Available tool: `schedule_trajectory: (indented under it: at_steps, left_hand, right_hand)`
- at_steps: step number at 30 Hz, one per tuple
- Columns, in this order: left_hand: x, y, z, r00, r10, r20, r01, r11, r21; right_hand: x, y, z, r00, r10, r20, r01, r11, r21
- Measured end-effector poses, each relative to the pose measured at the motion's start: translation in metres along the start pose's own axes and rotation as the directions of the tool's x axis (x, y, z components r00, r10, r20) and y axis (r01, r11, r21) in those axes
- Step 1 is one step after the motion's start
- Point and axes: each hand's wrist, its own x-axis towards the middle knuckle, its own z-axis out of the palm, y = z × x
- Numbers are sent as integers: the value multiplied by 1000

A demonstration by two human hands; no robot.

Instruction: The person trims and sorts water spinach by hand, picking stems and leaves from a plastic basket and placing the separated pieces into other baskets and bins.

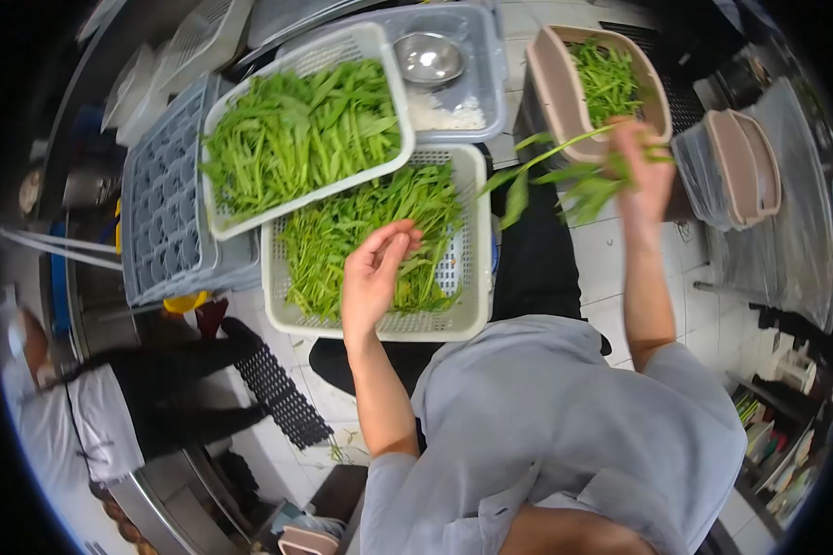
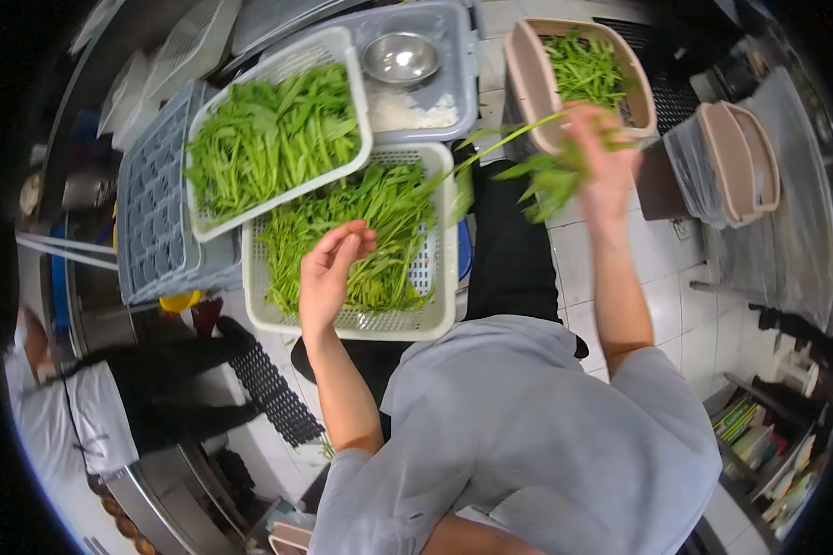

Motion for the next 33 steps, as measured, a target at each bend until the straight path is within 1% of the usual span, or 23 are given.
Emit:
schedule_trajectory:
  at_steps: [1, 2, 3, 4, 5, 6, 7, 8, 9, 11, 12, 14, 15, 17, 19, 21, 23, 25, 27, 29, 31, 32, 33]
  left_hand:
    - [-6, -14, -14, 999, -9, -32, 9, 1000, 1]
    - [-12, -28, -29, 993, -42, -112, 67, 972, 227]
    - [-18, -42, -41, 979, -64, -193, 143, 889, 434]
    - [-24, -55, -50, 975, -41, -219, 155, 831, 535]
    - [-28, -63, -55, 970, -48, -239, 173, 828, 534]
    - [-30, -69, -57, 972, -90, -217, 212, 735, 644]
    - [-30, -78, -59, 972, -134, -195, 236, 628, 742]
    - [-31, -101, -63, 981, -27, -193, 171, 592, 788]
    - [-31, -106, -61, 979, -21, -202, 174, 597, 783]
    - [-31, -111, -57, 972, 102, -212, 156, 396, 905]
    - [-31, -111, -57, 970, 101, -221, 164, 399, 902]
    - [-32, -105, -59, 967, 176, -184, 120, 320, 940]
    - [-34, -98, -60, 970, 171, -170, 110, 312, 944]
    - [-38, -76, -64, 964, 195, -178, 56, 507, 860]
    - [-50, -46, -66, 957, 243, -156, -3, 549, 836]
    - [-62, -19, -68, 942, 38, -335, 193, 755, 627]
    - [-75, -8, -75, 919, 5, -394, 186, 876, 445]
    - [-84, -2, -79, 905, -20, -424, 186, 917, 353]
    - [-91, -2, -82, 908, 15, -419, 91, 968, 232]
    - [-95, 3, -77, 909, -3, -418, 106, 969, 223]
    - [-96, 5, -70, 921, 16, -389, 71, 976, 208]
    - [-94, 6, -66, 921, 28, -388, 50, 981, 187]
    - [-94, 8, -65, 922, 32, -387, 46, 981, 190]
  right_hand:
    - [10, -17, -9, 964, -202, -172, 146, 946, -291]
    - [35, -15, -35, 857, -462, -227, 357, 851, -384]
    - [43, -36, -32, 756, -522, -395, 444, 852, -276]
    - [64, -46, -53, 710, -566, -419, 458, 823, -336]
    - [89, -44, -87, 658, -611, -439, 468, 790, -397]
    - [111, -31, -114, 670, -602, -435, 464, 796, -388]
    - [134, -17, -141, 788, -581, -204, 279, 632, -723]
    - [156, -6, -168, 894, -447, -8, 143, 302, -943]
    - [172, 20, -193, 975, -203, 86, 142, 283, -949]
    - [139, 31, -166, 964, -255, 78, 123, 166, -978]
    - [129, 37, -151, 963, -254, 87, 132, 166, -977]
    - [98, 44, -126, 990, -135, 42, 108, 535, -838]
    - [78, 31, -96, 987, -146, 73, 144, 565, -812]
    - [59, 30, -66, 977, -172, 129, 209, 626, -752]
    - [46, 23, -40, 958, -182, 220, 285, 648, -706]
    - [33, 17, -11, 949, -216, 231, 315, 679, -663]
    - [21, 7, 20, 898, -265, 351, 426, 720, -547]
    - [6, -5, 51, 824, -285, 489, 511, 745, -428]
    - [-13, -15, 81, 705, -260, 660, 592, 728, -345]
    - [-34, -17, 115, 512, -401, 759, 678, 732, -70]
    - [-58, -13, 142, 349, -292, 890, 679, 734, -25]
    - [-66, -11, 155, 352, -295, 888, 680, 733, -26]
    - [-73, -9, 168, 285, -215, 934, 736, 673, -70]
